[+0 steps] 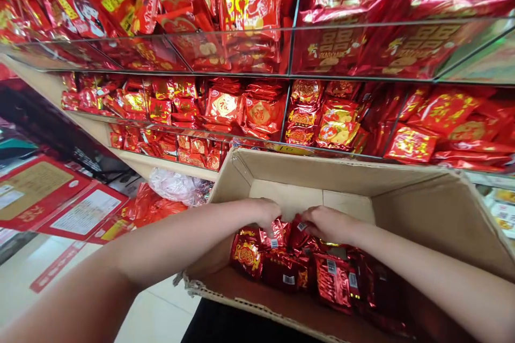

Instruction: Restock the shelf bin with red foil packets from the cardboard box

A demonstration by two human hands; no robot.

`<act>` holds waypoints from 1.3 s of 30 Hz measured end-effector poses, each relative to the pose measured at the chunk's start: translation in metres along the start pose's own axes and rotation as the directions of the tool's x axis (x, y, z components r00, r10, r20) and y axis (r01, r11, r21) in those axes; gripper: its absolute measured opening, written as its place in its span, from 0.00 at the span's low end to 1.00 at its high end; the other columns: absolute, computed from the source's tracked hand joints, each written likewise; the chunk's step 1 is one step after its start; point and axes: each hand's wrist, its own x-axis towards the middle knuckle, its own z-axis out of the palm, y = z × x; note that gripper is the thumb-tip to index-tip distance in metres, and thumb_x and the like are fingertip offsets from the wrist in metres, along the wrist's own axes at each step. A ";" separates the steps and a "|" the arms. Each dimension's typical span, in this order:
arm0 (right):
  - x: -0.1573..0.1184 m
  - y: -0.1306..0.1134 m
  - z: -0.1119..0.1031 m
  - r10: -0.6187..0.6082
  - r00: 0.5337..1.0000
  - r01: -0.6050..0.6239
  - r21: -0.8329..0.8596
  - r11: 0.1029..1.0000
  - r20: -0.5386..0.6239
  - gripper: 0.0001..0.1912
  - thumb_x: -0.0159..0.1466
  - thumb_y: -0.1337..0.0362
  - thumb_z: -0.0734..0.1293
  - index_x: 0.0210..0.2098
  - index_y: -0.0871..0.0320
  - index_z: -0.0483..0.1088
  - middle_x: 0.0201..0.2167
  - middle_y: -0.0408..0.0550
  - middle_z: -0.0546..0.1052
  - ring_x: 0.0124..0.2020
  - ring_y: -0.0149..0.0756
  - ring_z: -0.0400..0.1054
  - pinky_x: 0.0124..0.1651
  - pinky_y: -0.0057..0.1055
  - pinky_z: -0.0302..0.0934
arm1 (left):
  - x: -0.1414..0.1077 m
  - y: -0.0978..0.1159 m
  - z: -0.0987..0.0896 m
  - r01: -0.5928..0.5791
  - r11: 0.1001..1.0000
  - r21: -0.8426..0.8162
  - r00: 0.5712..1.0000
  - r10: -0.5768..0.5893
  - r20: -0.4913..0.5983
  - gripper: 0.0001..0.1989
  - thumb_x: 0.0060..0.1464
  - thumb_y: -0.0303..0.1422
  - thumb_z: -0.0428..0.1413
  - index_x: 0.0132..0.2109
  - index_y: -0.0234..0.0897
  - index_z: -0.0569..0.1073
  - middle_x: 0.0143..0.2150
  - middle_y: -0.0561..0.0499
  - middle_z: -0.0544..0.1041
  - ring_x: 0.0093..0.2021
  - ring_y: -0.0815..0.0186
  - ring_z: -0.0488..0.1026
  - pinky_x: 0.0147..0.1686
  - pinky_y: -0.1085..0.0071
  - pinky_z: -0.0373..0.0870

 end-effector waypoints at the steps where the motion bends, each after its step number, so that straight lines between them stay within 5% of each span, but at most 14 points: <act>1: -0.002 0.003 0.002 -0.004 1.000 0.004 0.033 0.999 0.004 0.11 0.56 0.65 0.60 0.36 0.56 0.71 0.32 0.49 0.75 0.34 0.36 0.68 0.35 0.27 0.57 | -0.001 -0.001 -0.003 -0.005 1.000 -0.011 1.000 0.005 -0.024 0.22 0.32 0.40 0.62 0.39 0.36 0.73 0.36 0.45 0.75 0.34 0.58 0.70 0.29 0.70 0.63; 5: -0.003 0.004 0.004 0.057 0.998 -0.048 0.290 0.956 -0.024 0.15 0.52 0.58 0.65 0.38 0.57 0.68 0.31 0.46 0.74 0.30 0.34 0.67 0.30 0.26 0.58 | -0.004 -0.002 -0.017 -0.116 0.969 -0.217 0.968 0.062 -0.242 0.15 0.36 0.38 0.60 0.35 0.38 0.73 0.29 0.53 0.73 0.28 0.66 0.67 0.25 0.75 0.58; 8: -0.004 -0.006 -0.004 0.068 0.997 -0.043 0.545 0.838 -0.027 0.14 0.55 0.57 0.63 0.37 0.59 0.66 0.28 0.45 0.74 0.28 0.32 0.67 0.28 0.25 0.60 | -0.010 -0.002 -0.026 -0.268 0.859 -0.436 0.921 0.095 -0.379 0.13 0.39 0.38 0.59 0.32 0.36 0.70 0.25 0.56 0.69 0.25 0.71 0.64 0.24 0.77 0.56; 10: -0.010 -0.015 -0.016 0.091 0.994 -0.044 0.563 0.826 -0.055 0.10 0.58 0.60 0.59 0.34 0.59 0.66 0.25 0.45 0.73 0.25 0.32 0.68 0.26 0.26 0.61 | -0.018 0.000 -0.032 -0.348 0.754 -0.558 0.900 0.102 -0.424 0.14 0.40 0.39 0.59 0.32 0.34 0.70 0.25 0.56 0.69 0.26 0.72 0.64 0.25 0.77 0.58; 12: -0.021 -0.024 -0.031 0.132 0.973 -0.043 0.414 0.909 -0.188 0.09 0.58 0.61 0.59 0.30 0.59 0.67 0.23 0.46 0.73 0.25 0.34 0.68 0.28 0.29 0.62 | -0.030 0.003 -0.038 -0.395 0.649 -0.651 0.888 0.089 -0.451 0.16 0.42 0.41 0.58 0.34 0.34 0.70 0.30 0.53 0.71 0.30 0.70 0.67 0.29 0.76 0.61; 14: -0.034 -0.030 -0.046 0.084 0.910 0.002 0.207 0.978 -0.406 0.08 0.58 0.64 0.60 0.32 0.59 0.69 0.29 0.49 0.74 0.31 0.37 0.69 0.35 0.33 0.63 | -0.044 0.010 -0.045 -0.403 0.474 -0.783 0.905 0.080 -0.418 0.21 0.46 0.46 0.53 0.41 0.34 0.68 0.36 0.48 0.71 0.35 0.67 0.69 0.33 0.72 0.64; 16: -0.046 -0.034 -0.057 -0.002 0.798 0.059 0.076 0.995 -0.603 0.13 0.57 0.69 0.58 0.40 0.58 0.69 0.38 0.52 0.73 0.40 0.39 0.68 0.44 0.37 0.62 | -0.056 0.020 -0.051 -0.374 0.211 -0.903 0.927 0.111 -0.358 0.25 0.49 0.48 0.49 0.49 0.36 0.62 0.39 0.45 0.71 0.36 0.65 0.71 0.35 0.67 0.66; 19: -0.059 -0.036 -0.064 -0.041 0.659 0.153 0.081 0.985 -0.751 0.21 0.55 0.72 0.56 0.47 0.56 0.65 0.50 0.52 0.65 0.49 0.39 0.61 0.50 0.38 0.59 | -0.064 0.036 -0.060 -0.432 -0.025 -0.901 0.901 0.023 -0.433 0.29 0.44 0.38 0.58 0.52 0.38 0.56 0.41 0.45 0.70 0.35 0.65 0.72 0.34 0.67 0.68; 23: -0.063 -0.034 -0.072 0.214 0.639 0.344 0.523 0.780 -0.739 0.21 0.57 0.67 0.58 0.51 0.52 0.60 0.52 0.51 0.62 0.43 0.34 0.65 0.41 0.33 0.65 | -0.057 0.047 -0.067 -0.648 0.003 -0.761 0.760 -0.059 -0.647 0.31 0.39 0.25 0.61 0.51 0.37 0.57 0.46 0.43 0.69 0.43 0.65 0.69 0.42 0.67 0.66; 26: -0.058 -0.031 -0.075 0.360 0.684 0.368 0.726 0.581 -0.634 0.18 0.59 0.57 0.59 0.46 0.57 0.61 0.36 0.49 0.71 0.29 0.30 0.66 0.28 0.27 0.64 | -0.047 0.048 -0.068 -0.723 -0.016 -0.690 0.690 0.012 -0.723 0.33 0.41 0.24 0.60 0.53 0.38 0.55 0.47 0.44 0.69 0.44 0.65 0.69 0.46 0.65 0.64; 28: -0.053 -0.030 -0.074 0.411 0.689 0.314 0.757 0.572 -0.597 0.16 0.59 0.52 0.58 0.37 0.59 0.64 0.24 0.43 0.69 0.21 0.27 0.62 0.23 0.24 0.59 | -0.041 0.048 -0.067 -0.719 -0.064 -0.692 0.692 0.013 -0.721 0.36 0.40 0.24 0.60 0.55 0.40 0.52 0.47 0.44 0.70 0.42 0.66 0.70 0.45 0.66 0.65; 30: -0.050 -0.030 -0.070 0.485 0.635 0.253 0.755 0.605 -0.601 0.18 0.60 0.49 0.56 0.30 0.59 0.63 0.16 0.39 0.65 0.17 0.26 0.59 0.20 0.23 0.55 | -0.038 0.047 -0.065 -0.693 -0.126 -0.710 0.716 -0.005 -0.698 0.39 0.40 0.23 0.61 0.57 0.39 0.50 0.46 0.44 0.71 0.41 0.67 0.70 0.44 0.68 0.65; 35: -0.047 -0.033 -0.061 0.570 0.536 0.144 0.732 0.665 -0.623 0.21 0.61 0.47 0.52 0.26 0.57 0.60 0.10 0.37 0.60 0.13 0.28 0.56 0.18 0.24 0.52 | -0.042 0.041 -0.061 -0.644 -0.181 -0.743 0.758 -0.019 -0.652 0.31 0.42 0.26 0.61 0.53 0.35 0.60 0.47 0.44 0.71 0.42 0.67 0.70 0.41 0.72 0.66; 39: -0.044 -0.030 -0.059 0.547 0.568 0.152 0.732 0.664 -0.614 0.20 0.61 0.48 0.51 0.26 0.56 0.60 0.11 0.38 0.62 0.14 0.29 0.58 0.20 0.25 0.54 | -0.046 0.043 -0.060 -0.615 -0.213 -0.759 0.780 -0.023 -0.625 0.18 0.48 0.34 0.56 0.48 0.35 0.67 0.44 0.44 0.72 0.38 0.68 0.71 0.34 0.74 0.68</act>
